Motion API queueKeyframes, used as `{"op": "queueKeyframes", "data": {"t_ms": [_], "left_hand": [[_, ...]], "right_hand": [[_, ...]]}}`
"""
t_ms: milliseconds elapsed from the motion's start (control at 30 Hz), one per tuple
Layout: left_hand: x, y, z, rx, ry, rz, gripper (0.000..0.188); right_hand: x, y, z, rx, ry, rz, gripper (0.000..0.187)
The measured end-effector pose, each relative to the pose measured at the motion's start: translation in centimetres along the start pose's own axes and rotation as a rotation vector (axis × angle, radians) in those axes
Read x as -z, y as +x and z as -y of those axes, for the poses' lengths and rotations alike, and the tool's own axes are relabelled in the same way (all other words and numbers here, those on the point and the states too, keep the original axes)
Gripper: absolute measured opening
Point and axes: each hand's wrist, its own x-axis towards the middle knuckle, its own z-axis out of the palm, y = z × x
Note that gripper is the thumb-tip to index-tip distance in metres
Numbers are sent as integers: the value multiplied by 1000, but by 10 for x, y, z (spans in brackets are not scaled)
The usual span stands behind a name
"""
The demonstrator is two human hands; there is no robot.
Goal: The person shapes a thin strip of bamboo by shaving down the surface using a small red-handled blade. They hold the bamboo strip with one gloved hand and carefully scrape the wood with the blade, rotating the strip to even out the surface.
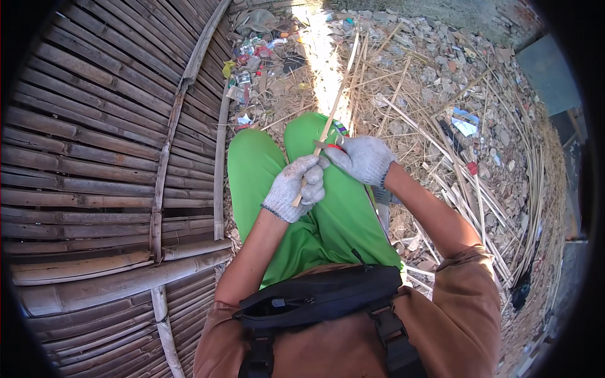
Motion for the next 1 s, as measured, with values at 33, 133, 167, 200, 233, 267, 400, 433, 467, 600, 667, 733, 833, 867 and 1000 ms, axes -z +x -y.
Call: {"op": "queueKeyframes", "data": {"t_ms": [33, 133, 167, 200, 233, 267, 400, 433, 467, 600, 667, 733, 833, 867, 1000], "left_hand": [[2, -2, 2, 3, -3, -6, 28], [2, -7, 7, -3, -164, 36, 28], [0, -9, 8, 4, -229, 58, 28], [-2, -12, 9, 8, -292, 78, 29], [-2, -15, 10, 10, -293, 76, 29], [-1, -18, 12, 8, -327, 81, 29], [-4, -36, 16, 8, -399, 97, 30], [-6, -44, 17, 8, -399, 97, 30], [-7, -52, 17, 0, -393, 86, 30], [-12, -81, 16, 9, -376, 45, 28], [-12, -95, 17, 11, -352, 19, 27], [-12, -110, 15, 14, -326, 0, 26], [-11, -135, 13, 48, -286, -45, 29], [-12, -143, 12, 49, -285, -44, 29], [-19, -176, 7, 62, -222, -121, 30]], "right_hand": [[-1, 0, 2, 4, -2, 9, 70], [-8, 0, 2, 5, 16, -50, 68], [-9, -1, 1, 1, 17, -49, 68], [-10, 0, 1, 8, 19, -71, 68], [-11, 0, 1, 15, 22, -94, 68], [-11, 0, 1, 15, 23, -92, 68], [-10, 2, 1, -16, 32, -69, 72], [-10, 2, 0, -25, 30, -56, 73], [-10, 2, 0, -24, 30, -56, 73], [-10, 2, 1, -26, 31, -72, 75], [-11, 1, 2, -22, 37, -73, 75], [-13, 2, 2, -19, 16, -97, 75], [-13, 0, 4, -13, 17, -121, 75], [-12, 0, 5, -14, 17, -122, 75], [-10, 0, 8, -44, 25, -119, 76]]}}
